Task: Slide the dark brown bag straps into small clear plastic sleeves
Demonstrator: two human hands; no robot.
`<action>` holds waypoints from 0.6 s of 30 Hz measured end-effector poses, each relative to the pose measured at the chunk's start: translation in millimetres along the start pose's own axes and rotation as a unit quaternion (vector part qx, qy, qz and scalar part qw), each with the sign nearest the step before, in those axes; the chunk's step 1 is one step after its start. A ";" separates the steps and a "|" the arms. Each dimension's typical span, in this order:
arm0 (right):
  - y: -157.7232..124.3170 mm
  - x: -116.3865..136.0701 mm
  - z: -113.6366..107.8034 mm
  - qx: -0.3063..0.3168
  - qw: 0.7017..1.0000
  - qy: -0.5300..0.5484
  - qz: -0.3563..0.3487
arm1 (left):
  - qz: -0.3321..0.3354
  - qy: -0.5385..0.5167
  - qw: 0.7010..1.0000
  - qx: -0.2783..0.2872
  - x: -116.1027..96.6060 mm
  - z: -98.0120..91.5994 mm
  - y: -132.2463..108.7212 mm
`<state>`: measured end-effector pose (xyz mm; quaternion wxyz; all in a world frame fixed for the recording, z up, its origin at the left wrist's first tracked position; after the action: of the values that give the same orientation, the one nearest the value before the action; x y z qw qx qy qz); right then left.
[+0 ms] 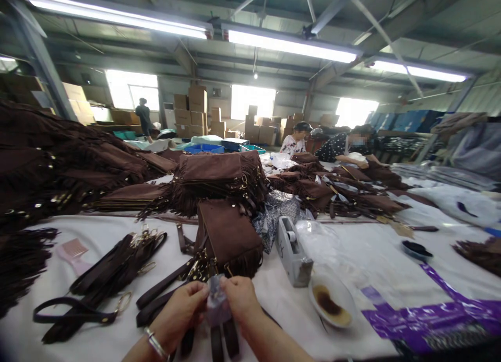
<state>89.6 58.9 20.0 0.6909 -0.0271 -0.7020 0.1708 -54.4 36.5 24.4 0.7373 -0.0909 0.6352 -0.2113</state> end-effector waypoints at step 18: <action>8.3 45.2 31.3 0.019 0.998 -0.040 0.045 | 0.093 0.068 0.991 -0.067 -50.2 -36.7 33.2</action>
<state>55.3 72.9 61.5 0.6545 -0.0388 -0.7234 0.2166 -88.9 92.6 49.6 0.7011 -0.0664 0.7022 -0.1047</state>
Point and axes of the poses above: each hand's wrist, its own y-axis towards the middle knuckle, its own z-axis out of the palm, x = y × z, the point moved 9 cm from there along y, towards the middle knuckle, and after that the axes turned 11 degrees about x, right-handed, at the moved point
